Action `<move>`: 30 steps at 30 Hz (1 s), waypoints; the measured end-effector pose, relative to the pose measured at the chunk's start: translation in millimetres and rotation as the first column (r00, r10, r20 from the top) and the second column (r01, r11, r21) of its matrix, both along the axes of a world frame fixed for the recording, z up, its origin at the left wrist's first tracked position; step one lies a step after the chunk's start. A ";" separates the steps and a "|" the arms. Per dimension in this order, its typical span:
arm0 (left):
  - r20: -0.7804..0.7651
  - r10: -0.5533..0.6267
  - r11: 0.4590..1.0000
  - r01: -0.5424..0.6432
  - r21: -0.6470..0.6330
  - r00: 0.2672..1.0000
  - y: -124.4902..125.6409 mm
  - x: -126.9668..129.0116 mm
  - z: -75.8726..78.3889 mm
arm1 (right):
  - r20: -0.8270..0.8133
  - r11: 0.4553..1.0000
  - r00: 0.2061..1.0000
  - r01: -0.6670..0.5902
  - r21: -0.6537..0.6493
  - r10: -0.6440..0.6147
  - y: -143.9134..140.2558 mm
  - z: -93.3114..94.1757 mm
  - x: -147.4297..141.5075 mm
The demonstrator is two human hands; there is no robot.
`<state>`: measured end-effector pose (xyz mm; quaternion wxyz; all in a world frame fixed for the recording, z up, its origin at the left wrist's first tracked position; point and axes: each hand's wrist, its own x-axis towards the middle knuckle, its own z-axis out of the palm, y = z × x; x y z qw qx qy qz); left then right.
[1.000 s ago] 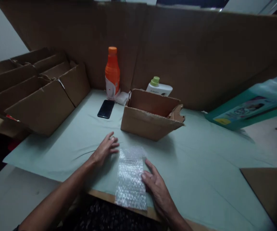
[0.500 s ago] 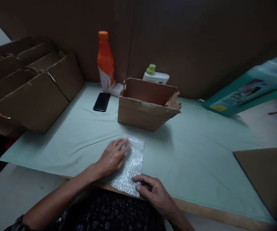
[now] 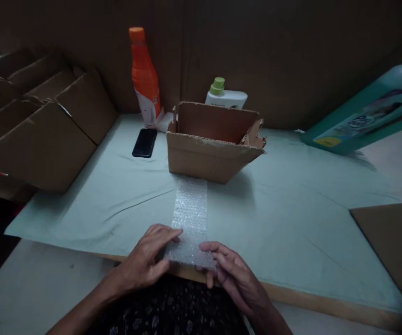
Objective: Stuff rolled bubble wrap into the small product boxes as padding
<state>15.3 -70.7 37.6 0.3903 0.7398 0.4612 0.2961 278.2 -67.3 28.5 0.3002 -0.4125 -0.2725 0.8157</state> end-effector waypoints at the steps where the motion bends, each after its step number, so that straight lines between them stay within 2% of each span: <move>1: -0.014 0.084 0.996 -0.084 0.008 0.996 3.4 6.3 -7.1 | -0.002 1.000 1.000 0.020 0.012 -0.020 0.1 0.2 1.0; 3: -0.071 0.217 0.976 -0.218 -0.010 0.974 16.1 15.5 -21.2 | 0.097 0.987 0.989 0.098 0.124 -0.110 -1.2 0.9 4.9; 4: -0.108 0.248 0.968 -0.252 -0.021 0.963 23.4 18.0 -27.1 | 0.192 0.966 0.968 0.118 0.230 -0.164 -2.2 1.3 7.2; 5: -0.143 0.258 0.964 -0.264 -0.021 0.955 30.3 19.2 -31.8 | 0.301 0.927 0.930 0.095 0.362 -0.213 -3.1 1.5 9.2; 6: -0.178 0.253 0.965 -0.260 -0.017 0.951 36.1 19.5 -35.5 | 0.403 0.862 0.878 0.023 0.506 -0.259 -3.4 1.6 10.4; 7: -0.213 0.243 0.968 -0.251 -0.008 0.946 40.8 19.3 -38.3 | 0.484 0.764 0.819 -0.090 0.639 -0.308 -2.8 1.3 10.2; 8: -0.246 0.234 0.971 -0.240 0.004 0.941 44.4 18.9 -40.4 | 0.543 0.634 0.759 -0.229 0.739 -0.358 -0.9 0.5 8.5; 10: -0.295 0.212 0.977 -0.213 0.031 0.932 48.7 18.5 -43.2 | 0.605 0.349 0.652 -0.494 0.797 -0.458 6.7 -2.6 1.1; 11: -0.313 0.201 0.979 -0.197 0.047 0.928 49.8 18.5 -43.9 | 0.623 0.239 0.602 -0.595 0.767 -0.500 12.1 -4.8 -3.7; 12: -0.328 0.191 0.982 -0.181 0.063 0.925 50.3 18.5 -44.0 | 0.643 0.167 0.555 -0.675 0.719 -0.528 17.9 -7.3 -8.7; 13: -0.336 0.190 0.981 -0.171 0.087 0.922 50.0 18.3 -43.1 | 0.665 0.125 0.512 -0.734 0.668 -0.544 23.6 -9.8 -13.2; 15: -0.314 0.216 0.971 -0.170 0.167 0.925 46.5 17.0 -37.9 | 0.694 0.087 0.464 -0.795 0.600 -0.550 33.0 -14.2 -19.5; 18: -0.212 0.197 0.944 -0.127 0.304 0.957 33.6 13.4 -24.5 | 0.694 0.086 0.498 -0.778 0.623 -0.520 39.0 -17.4 -21.6; 21: -0.178 0.090 0.946 -0.028 0.323 0.980 19.7 12.9 -17.3 | 0.696 0.154 0.584 -0.709 0.688 -0.418 39.8 -16.8 -19.3; 23: -0.176 0.105 0.951 -0.047 0.306 0.979 17.1 15.9 -21.0 | 0.684 0.210 0.619 -0.663 0.719 -0.387 40.5 -15.5 -17.0; 24: -0.183 0.136 0.950 -0.076 0.304 0.974 18.4 18.2 -24.7 | 0.665 0.223 0.619 -0.639 0.736 -0.418 40.9 -14.7 -15.7; 25: -0.195 0.172 0.946 -0.107 0.307 0.965 21.4 20.6 -29.0 | 0.634 0.217 0.609 -0.618 0.756 -0.476 41.4 -14.0 -14.2; 27: -0.245 0.224 0.936 -0.138 0.325 0.943 30.3 25.3 -36.3 | 0.565 0.154 0.568 -0.611 0.777 -0.598 41.9 -12.8 -11.5; 30: -0.316 0.286 0.919 -0.166 0.357 0.905 42.1 28.8 -39.1 | 0.567 0.056 0.524 -0.702 0.710 -0.636 42.7 -13.2 -10.5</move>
